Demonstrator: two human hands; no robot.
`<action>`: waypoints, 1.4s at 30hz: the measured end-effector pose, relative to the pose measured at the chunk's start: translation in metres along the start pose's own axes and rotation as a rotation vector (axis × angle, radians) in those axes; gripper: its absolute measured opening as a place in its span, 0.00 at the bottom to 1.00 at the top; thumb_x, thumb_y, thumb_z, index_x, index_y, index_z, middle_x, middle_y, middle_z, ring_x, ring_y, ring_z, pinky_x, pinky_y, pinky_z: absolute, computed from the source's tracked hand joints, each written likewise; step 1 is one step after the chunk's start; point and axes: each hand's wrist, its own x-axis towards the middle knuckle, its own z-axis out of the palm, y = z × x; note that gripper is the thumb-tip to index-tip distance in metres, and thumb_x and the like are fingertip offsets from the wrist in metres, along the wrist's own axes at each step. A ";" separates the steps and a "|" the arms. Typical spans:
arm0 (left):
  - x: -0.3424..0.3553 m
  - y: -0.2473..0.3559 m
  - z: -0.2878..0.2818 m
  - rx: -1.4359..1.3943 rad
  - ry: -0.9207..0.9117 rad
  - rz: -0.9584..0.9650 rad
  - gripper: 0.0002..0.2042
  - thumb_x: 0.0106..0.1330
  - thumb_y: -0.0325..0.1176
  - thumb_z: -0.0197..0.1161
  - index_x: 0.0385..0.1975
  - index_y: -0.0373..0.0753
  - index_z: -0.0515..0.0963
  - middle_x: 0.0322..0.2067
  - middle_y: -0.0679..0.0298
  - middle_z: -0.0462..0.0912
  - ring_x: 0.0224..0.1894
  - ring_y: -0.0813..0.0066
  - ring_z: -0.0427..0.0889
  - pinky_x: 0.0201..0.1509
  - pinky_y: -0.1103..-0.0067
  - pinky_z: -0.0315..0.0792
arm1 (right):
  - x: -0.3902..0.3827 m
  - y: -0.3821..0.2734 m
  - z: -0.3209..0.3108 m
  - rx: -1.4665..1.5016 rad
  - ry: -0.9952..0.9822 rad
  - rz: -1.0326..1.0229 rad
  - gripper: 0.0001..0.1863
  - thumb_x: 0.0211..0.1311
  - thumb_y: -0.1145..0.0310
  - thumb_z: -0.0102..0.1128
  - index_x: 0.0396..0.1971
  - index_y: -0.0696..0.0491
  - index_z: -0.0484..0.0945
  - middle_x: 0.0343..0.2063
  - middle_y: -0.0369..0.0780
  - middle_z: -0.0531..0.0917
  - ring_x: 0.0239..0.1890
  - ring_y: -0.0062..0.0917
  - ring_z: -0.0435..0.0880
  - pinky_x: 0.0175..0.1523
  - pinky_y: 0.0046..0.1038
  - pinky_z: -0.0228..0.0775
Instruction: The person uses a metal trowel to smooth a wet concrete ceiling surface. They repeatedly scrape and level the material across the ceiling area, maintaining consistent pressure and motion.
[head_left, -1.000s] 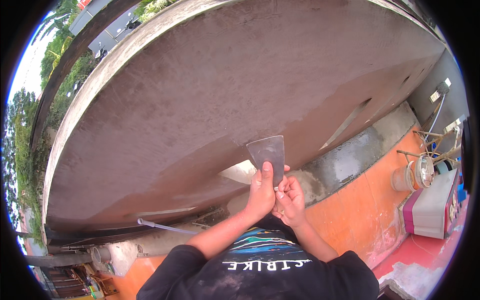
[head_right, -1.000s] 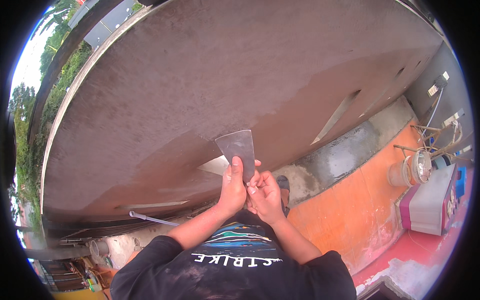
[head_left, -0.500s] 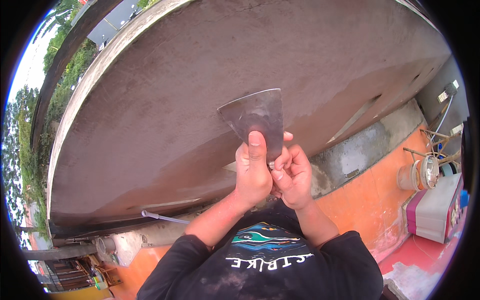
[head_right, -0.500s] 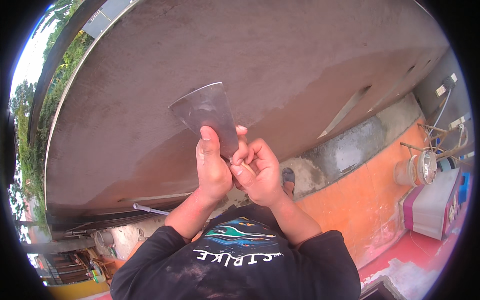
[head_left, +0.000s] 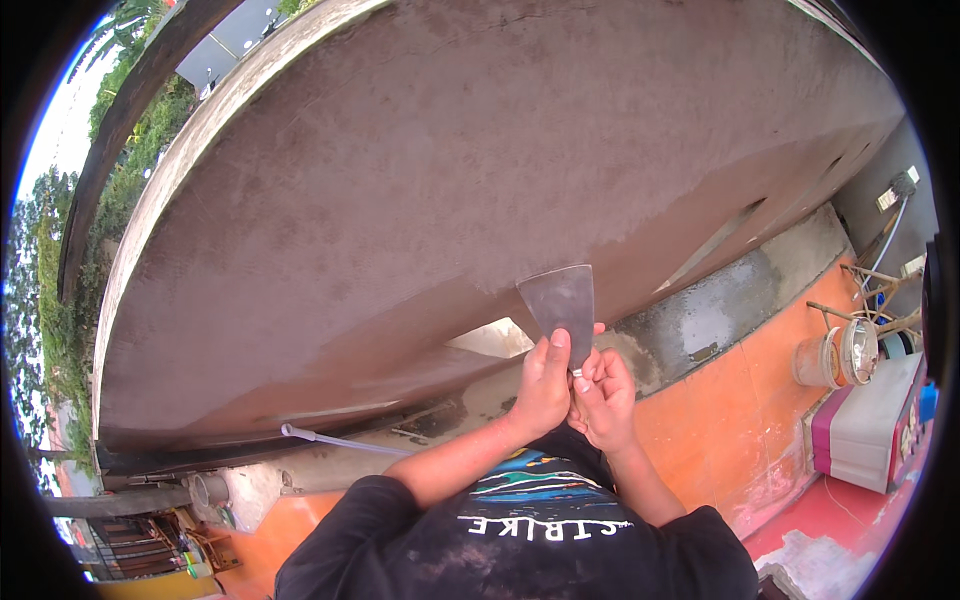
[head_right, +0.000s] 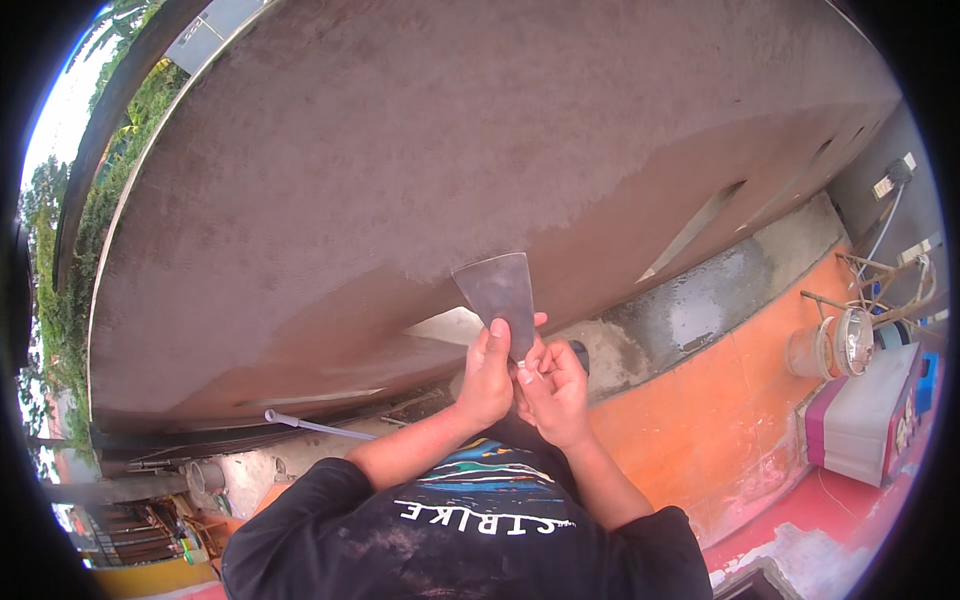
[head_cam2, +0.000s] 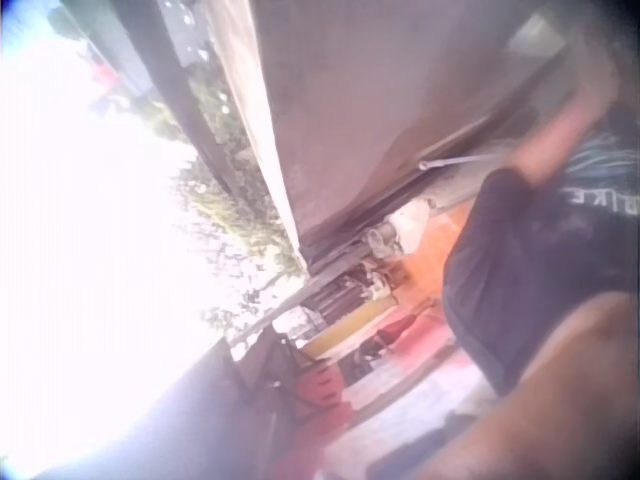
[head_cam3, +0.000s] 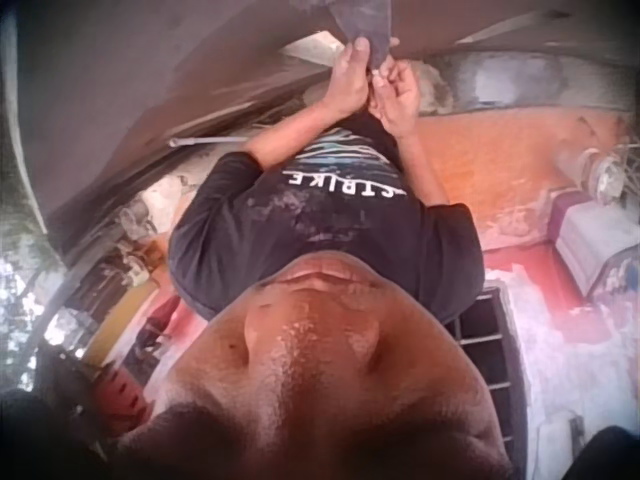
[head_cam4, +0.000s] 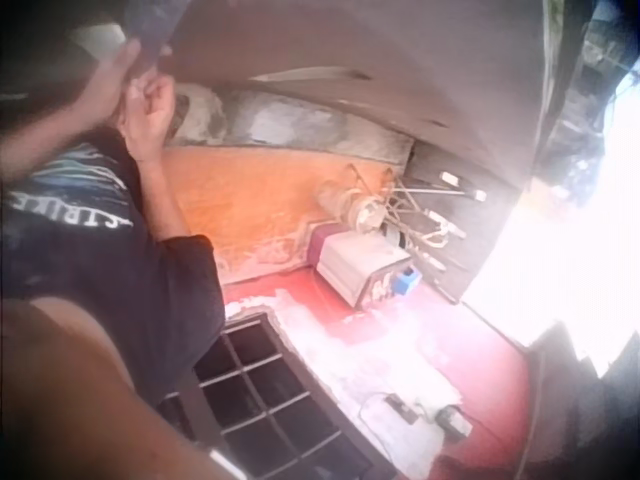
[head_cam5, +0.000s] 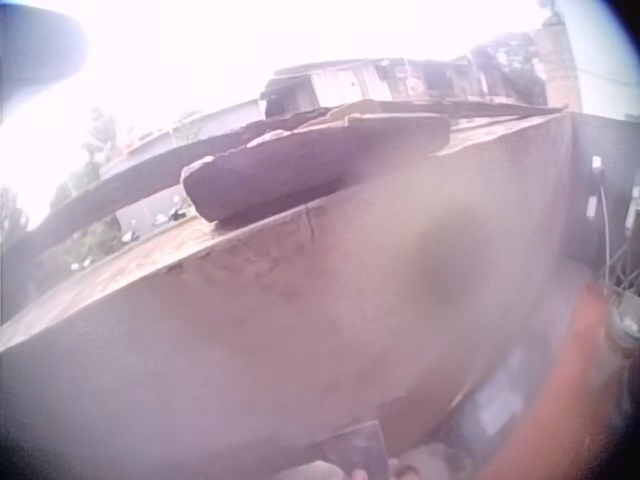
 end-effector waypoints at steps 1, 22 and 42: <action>0.003 0.001 0.001 0.032 -0.009 0.059 0.28 0.78 0.52 0.34 0.47 0.30 0.72 0.24 0.70 0.71 0.28 0.84 0.71 0.36 0.83 0.69 | 0.001 -0.002 0.003 -0.015 0.001 0.007 0.11 0.67 0.76 0.53 0.36 0.50 0.60 0.29 0.36 0.74 0.17 0.13 0.69 0.16 0.16 0.57; 0.000 0.013 -0.003 0.041 0.125 -0.108 0.27 0.77 0.53 0.35 0.45 0.30 0.71 0.21 0.69 0.69 0.24 0.82 0.70 0.31 0.82 0.66 | 0.009 0.012 0.012 -0.013 -0.057 0.041 0.10 0.70 0.74 0.52 0.35 0.49 0.59 0.27 0.32 0.70 0.16 0.11 0.67 0.16 0.15 0.56; -0.004 -0.007 -0.008 0.022 0.120 -0.021 0.27 0.77 0.53 0.39 0.42 0.30 0.74 0.21 0.70 0.71 0.26 0.84 0.71 0.33 0.83 0.68 | -0.001 0.023 0.002 -0.006 -0.024 0.006 0.07 0.70 0.74 0.50 0.37 0.50 0.61 0.26 0.35 0.72 0.13 0.12 0.65 0.15 0.16 0.56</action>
